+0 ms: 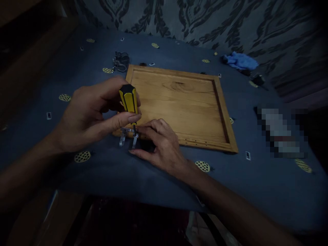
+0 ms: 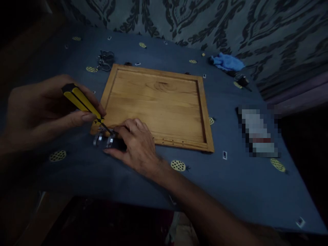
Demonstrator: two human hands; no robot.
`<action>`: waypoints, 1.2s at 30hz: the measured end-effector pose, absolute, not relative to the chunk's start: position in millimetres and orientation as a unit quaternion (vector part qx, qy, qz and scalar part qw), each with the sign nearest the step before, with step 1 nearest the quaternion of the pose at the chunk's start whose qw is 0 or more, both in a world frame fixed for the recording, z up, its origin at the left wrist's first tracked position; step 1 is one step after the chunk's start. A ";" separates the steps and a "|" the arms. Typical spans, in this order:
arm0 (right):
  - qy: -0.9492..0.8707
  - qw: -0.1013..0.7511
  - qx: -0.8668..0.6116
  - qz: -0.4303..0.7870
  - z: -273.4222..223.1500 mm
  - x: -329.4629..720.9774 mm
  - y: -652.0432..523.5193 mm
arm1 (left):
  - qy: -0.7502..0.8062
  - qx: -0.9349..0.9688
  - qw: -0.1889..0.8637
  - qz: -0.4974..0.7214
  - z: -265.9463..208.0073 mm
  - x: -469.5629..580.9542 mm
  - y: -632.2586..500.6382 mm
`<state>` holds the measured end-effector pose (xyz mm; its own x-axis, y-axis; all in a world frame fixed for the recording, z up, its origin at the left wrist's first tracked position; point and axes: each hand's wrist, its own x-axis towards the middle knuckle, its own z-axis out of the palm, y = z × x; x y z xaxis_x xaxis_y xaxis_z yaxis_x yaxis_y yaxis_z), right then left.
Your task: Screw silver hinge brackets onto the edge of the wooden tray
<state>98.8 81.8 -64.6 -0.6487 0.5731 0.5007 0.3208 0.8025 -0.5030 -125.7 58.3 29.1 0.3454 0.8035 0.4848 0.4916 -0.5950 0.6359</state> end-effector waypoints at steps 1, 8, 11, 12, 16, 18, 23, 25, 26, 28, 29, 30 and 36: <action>-0.888 0.336 -0.251 0.188 -64.6 99.0 81.9 | 0.404 0.797 0.199 0.402 28.9 -125.5 58.5; -0.892 0.331 -0.255 0.171 -66.1 99.5 81.3 | 0.403 0.793 0.208 0.406 26.6 -124.2 59.8; -0.891 0.329 -0.260 0.177 -65.8 100.0 80.8 | 0.427 0.766 0.187 0.443 28.9 -125.4 60.1; -0.889 0.329 -0.262 0.180 -65.7 100.3 80.6 | 0.438 0.749 0.174 0.466 29.8 -126.2 60.6; -0.876 0.355 -0.258 0.201 -66.8 102.1 80.4 | 0.427 0.692 0.150 0.563 30.7 -130.0 65.3; -0.868 0.368 -0.258 0.208 -67.2 103.2 80.3 | 0.422 0.693 0.152 0.565 28.2 -132.1 68.8; -0.845 0.393 -0.263 0.251 -63.2 105.2 80.9 | 0.396 0.723 0.176 0.538 16.8 -135.5 75.9; -0.825 0.411 -0.279 0.270 -61.4 105.3 81.7 | 0.386 0.723 0.203 0.535 13.7 -135.8 77.3; -0.818 0.415 -0.289 0.274 -61.1 105.2 82.2 | 0.384 0.722 0.212 0.535 13.0 -135.7 77.7; -0.819 0.408 -0.301 0.269 -61.8 105.0 83.2 | 0.380 0.725 0.216 0.532 12.5 -135.4 78.2; -0.826 0.396 -0.303 0.262 -62.6 104.9 83.6 | 0.377 0.729 0.212 0.531 12.3 -135.4 78.5; -0.835 0.382 -0.303 0.255 -63.5 104.8 83.9 | 0.374 0.732 0.206 0.531 11.9 -135.4 78.9; -0.861 0.352 -0.289 0.228 -66.4 104.1 84.6 | 0.371 0.730 0.196 0.539 -0.5 -136.2 83.8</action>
<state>104.1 84.6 -66.4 -0.5854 0.6573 0.4747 0.3368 0.7297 -0.5951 -136.2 83.8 -0.5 0.1432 0.7534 0.6417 0.3312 -0.6475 0.6863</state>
